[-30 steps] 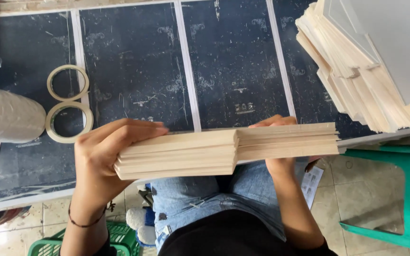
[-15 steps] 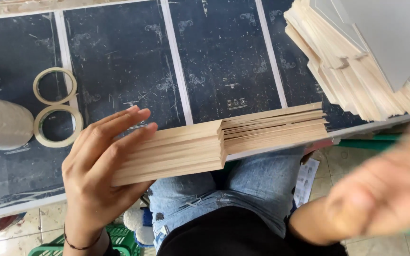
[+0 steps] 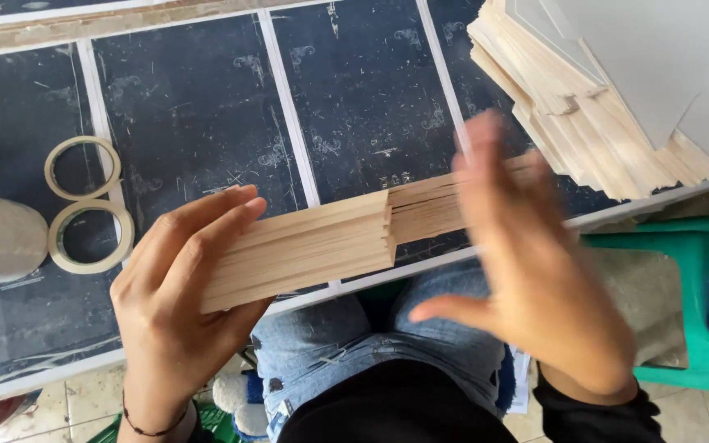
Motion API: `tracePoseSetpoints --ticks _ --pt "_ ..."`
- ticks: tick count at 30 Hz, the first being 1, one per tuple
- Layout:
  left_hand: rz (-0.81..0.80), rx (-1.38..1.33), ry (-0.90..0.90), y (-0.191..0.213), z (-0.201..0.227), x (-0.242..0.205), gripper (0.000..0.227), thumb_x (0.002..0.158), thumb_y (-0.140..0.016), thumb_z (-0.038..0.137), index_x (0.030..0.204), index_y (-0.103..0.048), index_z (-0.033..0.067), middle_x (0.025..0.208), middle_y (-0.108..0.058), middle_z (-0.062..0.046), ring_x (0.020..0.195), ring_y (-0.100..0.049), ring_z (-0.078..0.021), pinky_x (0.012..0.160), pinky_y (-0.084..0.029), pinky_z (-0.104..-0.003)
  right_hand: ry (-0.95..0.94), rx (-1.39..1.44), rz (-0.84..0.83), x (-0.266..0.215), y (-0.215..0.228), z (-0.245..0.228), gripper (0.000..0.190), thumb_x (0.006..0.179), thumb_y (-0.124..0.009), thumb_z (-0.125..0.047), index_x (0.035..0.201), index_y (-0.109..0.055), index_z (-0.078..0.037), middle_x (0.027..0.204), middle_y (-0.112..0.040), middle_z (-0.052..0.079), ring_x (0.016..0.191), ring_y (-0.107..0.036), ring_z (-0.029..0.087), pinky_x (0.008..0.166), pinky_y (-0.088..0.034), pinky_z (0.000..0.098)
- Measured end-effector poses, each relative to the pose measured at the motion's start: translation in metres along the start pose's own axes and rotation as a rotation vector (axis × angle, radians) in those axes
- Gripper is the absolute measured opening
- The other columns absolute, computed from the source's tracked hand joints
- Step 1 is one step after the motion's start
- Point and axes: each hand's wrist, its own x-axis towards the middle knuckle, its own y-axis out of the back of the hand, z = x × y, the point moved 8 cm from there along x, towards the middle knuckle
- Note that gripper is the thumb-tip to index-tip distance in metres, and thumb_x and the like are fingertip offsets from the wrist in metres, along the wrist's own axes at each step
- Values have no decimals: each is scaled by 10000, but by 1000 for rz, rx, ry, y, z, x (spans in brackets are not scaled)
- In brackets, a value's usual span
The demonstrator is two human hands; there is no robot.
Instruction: The person repeatedly folds white paper sheets in half by hand, aligning edges and pressing the crease. They handle multiple sheets one at a time, stacking the folded pieces on the table.
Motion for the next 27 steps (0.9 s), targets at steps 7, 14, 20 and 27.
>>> tracePoseSetpoints --ticks 7,14,20,27 --pt "-10 38 18 -2 -2 6 340 965 -809 74 1297 -742 56 1169 -752 -109 987 -735 -260 830 -538 -382 -28 -130 -46 -8 -46 28 1300 941 -868 -590 1753 -24 -26 1849 -89 198 1733 -150 335 1456 -153 555" --pt "1 4 2 -2 -8 1 333 993 -808 184 1292 -734 59 1158 -751 -131 970 -737 -253 827 -552 -378 -206 950 466 -37 -88 98 1146 968 -791 -266 1793 5 -285 1920 -81 170 1835 -130 419 1541 -137 646" --pt "-3 -64 115 2 -26 -3 519 944 -808 211 1393 -606 47 1224 -775 -110 1068 -761 -223 865 -559 -335 -309 1459 429 -25 -179 98 1058 882 -903 -320 1664 -278 24 1326 -682 126 1356 -654 261 1246 -512 464" --pt "62 -150 237 -3 -53 -29 617 948 -588 502 1306 -595 0 1304 -777 -195 1247 -775 -320 1074 -584 -418 -349 1335 545 -34 -184 89 605 983 -811 -431 1394 -549 -72 1125 -739 110 1037 -736 195 925 -611 353"
